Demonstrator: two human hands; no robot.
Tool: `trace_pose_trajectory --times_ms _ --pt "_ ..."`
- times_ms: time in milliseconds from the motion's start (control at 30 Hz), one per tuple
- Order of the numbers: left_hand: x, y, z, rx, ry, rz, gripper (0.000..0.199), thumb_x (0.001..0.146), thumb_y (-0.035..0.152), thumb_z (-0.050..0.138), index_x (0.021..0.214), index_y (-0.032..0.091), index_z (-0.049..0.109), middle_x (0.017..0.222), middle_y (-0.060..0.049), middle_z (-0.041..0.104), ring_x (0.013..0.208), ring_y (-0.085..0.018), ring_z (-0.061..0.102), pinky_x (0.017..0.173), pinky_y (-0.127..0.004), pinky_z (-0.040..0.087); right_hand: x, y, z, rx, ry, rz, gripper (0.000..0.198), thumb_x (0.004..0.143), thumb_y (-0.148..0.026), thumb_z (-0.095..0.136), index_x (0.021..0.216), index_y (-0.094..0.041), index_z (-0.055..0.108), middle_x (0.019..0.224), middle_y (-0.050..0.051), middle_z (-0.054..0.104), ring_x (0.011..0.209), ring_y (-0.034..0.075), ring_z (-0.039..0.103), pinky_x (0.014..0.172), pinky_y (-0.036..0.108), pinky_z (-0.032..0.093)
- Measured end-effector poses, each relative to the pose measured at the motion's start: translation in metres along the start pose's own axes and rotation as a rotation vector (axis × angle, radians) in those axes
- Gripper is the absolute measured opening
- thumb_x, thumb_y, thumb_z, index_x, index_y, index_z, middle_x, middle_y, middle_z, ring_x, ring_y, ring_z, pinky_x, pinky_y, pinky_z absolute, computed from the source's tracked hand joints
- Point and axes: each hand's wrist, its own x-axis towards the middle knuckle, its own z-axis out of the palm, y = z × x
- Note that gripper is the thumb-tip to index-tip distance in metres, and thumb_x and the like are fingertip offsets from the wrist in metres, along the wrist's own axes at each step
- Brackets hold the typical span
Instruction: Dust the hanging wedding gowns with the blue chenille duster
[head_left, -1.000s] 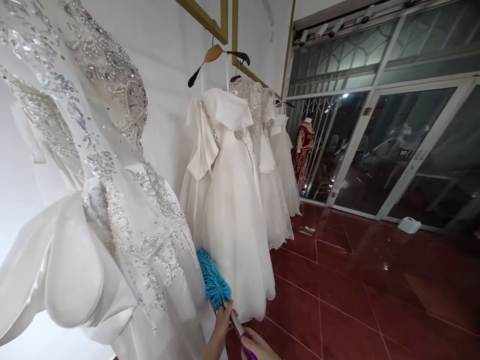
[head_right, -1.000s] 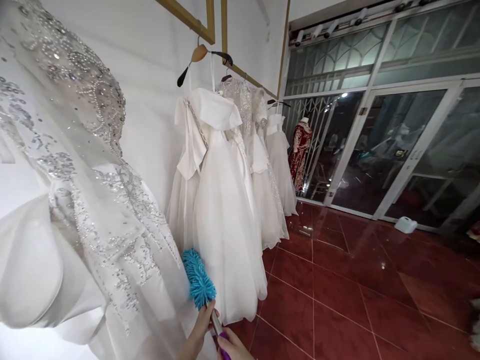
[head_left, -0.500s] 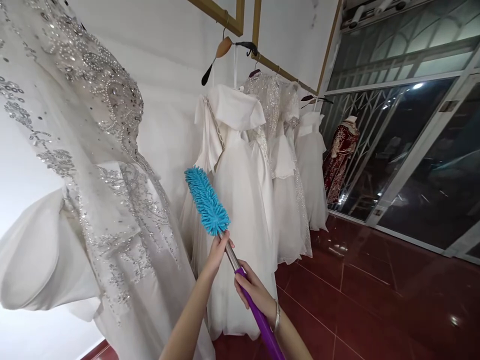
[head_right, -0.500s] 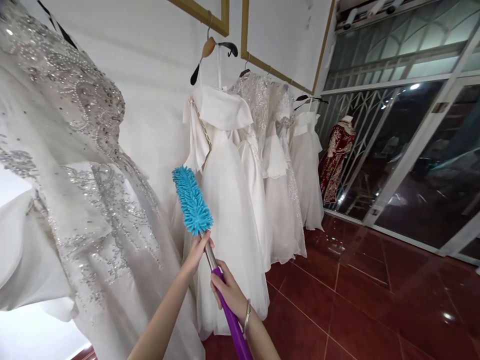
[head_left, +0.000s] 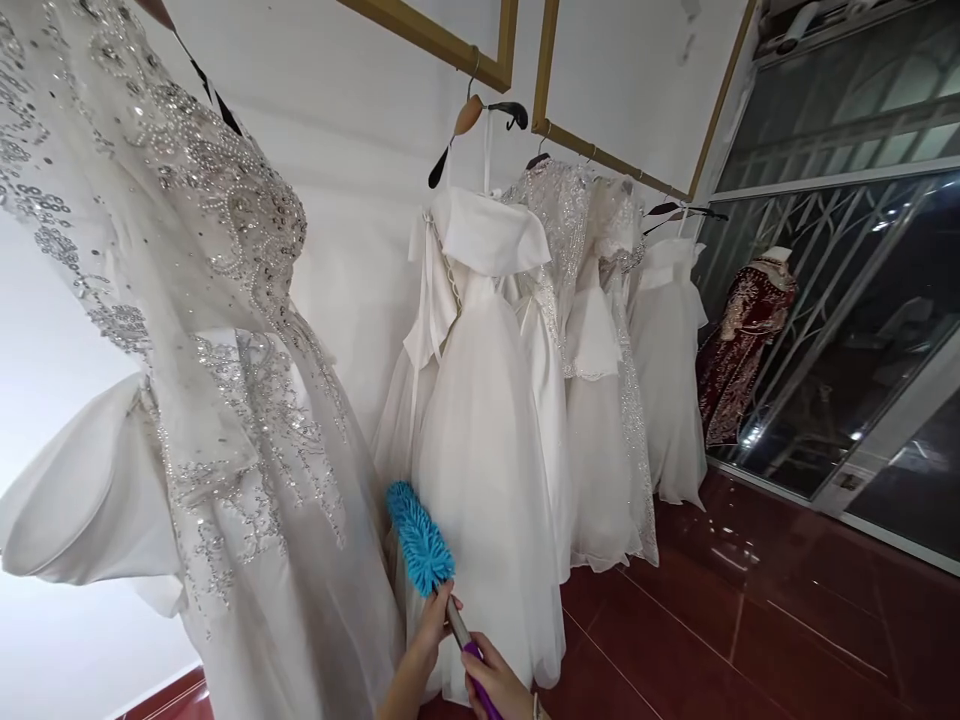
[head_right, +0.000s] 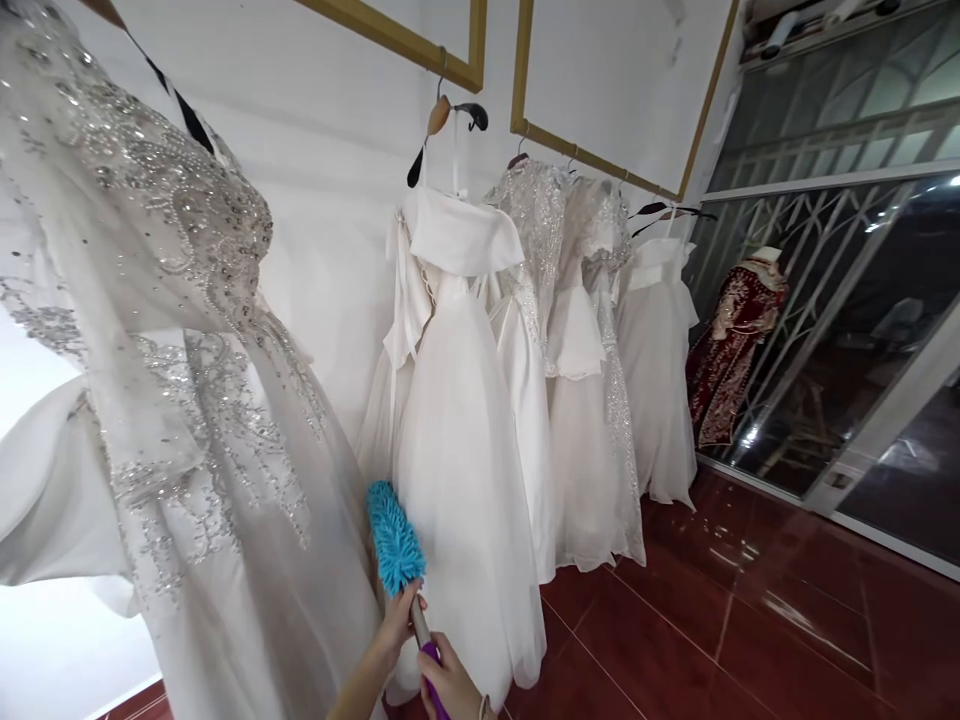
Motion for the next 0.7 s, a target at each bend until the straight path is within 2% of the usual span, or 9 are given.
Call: trace_pose_trajectory --times_ms 100,167,267,400,467,533,633,700 --pt "-0.001 -0.013 -0.001 -0.039 0.058 -0.047 0.056 0.041 0.075 0.064 0.054 0.022 0.049 0.051 0.004 0.047 0.050 -0.010 0.040 0.055 -0.028 0.035 -0.002 0.003 -0.005 -0.006 -0.057 0.028 0.082 0.050 -0.079 0.057 0.098 -0.015 0.042 0.040 -0.013 0.047 0.023 0.005 0.036 0.024 0.018 0.022" --pt "-0.004 0.000 0.001 0.002 0.076 -0.032 0.059 0.041 0.079 0.061 0.049 0.022 0.047 0.046 0.006 0.040 0.047 -0.010 0.037 0.053 -0.027 0.032 -0.009 -0.009 -0.005 0.008 -0.087 0.013 0.082 0.054 -0.077 0.057 0.105 -0.015 0.041 0.043 -0.013 0.049 0.023 0.005 0.036 0.024 0.017 0.021" --pt "-0.021 0.048 0.007 0.049 0.078 0.128 0.059 0.050 0.079 0.056 0.049 0.021 0.048 0.045 0.008 0.034 0.045 -0.009 0.032 0.050 -0.026 0.028 -0.027 -0.043 0.002 0.035 -0.119 -0.076 0.080 0.063 -0.073 0.056 0.117 -0.017 0.037 0.051 -0.012 0.052 0.025 0.004 0.037 0.025 0.017 0.023" --pt "-0.058 0.129 0.020 0.135 0.036 0.437 0.052 0.069 0.068 0.052 0.052 0.020 0.050 0.052 0.005 0.044 0.050 -0.010 0.039 0.054 -0.025 0.032 -0.058 -0.094 0.017 0.027 -0.041 -0.209 0.079 0.072 -0.068 0.054 0.130 -0.021 0.029 0.058 -0.011 0.049 0.030 0.002 0.035 0.029 0.017 0.025" --pt "-0.076 0.161 0.029 0.159 -0.042 0.526 0.047 0.073 0.064 0.052 0.056 0.020 0.052 0.054 0.003 0.048 0.054 -0.012 0.044 0.057 -0.025 0.036 -0.070 -0.110 0.024 0.007 0.031 -0.268 0.074 0.075 -0.066 0.053 0.132 -0.025 0.029 0.061 -0.011 0.047 0.033 0.002 0.034 0.031 0.017 0.027" --pt "-0.091 0.184 0.042 0.180 -0.154 0.572 0.042 0.075 0.061 0.052 0.069 0.020 0.056 0.053 0.004 0.050 0.055 -0.013 0.046 0.059 -0.026 0.038 -0.078 -0.116 0.030 0.003 0.110 -0.333 0.069 0.078 -0.064 0.051 0.133 -0.028 0.030 0.062 -0.011 0.045 0.034 0.002 0.033 0.033 0.016 0.030" --pt "-0.103 0.200 0.064 0.226 -0.330 0.615 0.040 0.078 0.056 0.051 0.094 0.019 0.055 0.049 0.007 0.050 0.053 -0.014 0.047 0.060 -0.027 0.039 -0.084 -0.114 0.033 0.042 0.244 -0.413 0.068 0.079 -0.064 0.048 0.133 -0.029 0.027 0.060 -0.012 0.042 0.036 0.002 0.030 0.035 0.017 0.033" --pt "-0.104 0.201 0.079 0.260 -0.443 0.631 0.038 0.081 0.052 0.049 0.099 0.019 0.053 0.048 0.007 0.051 0.054 -0.014 0.049 0.063 -0.027 0.039 -0.084 -0.107 0.031 0.066 0.334 -0.435 0.071 0.080 -0.064 0.046 0.135 -0.027 0.021 0.058 -0.012 0.040 0.036 0.003 0.029 0.034 0.017 0.033"
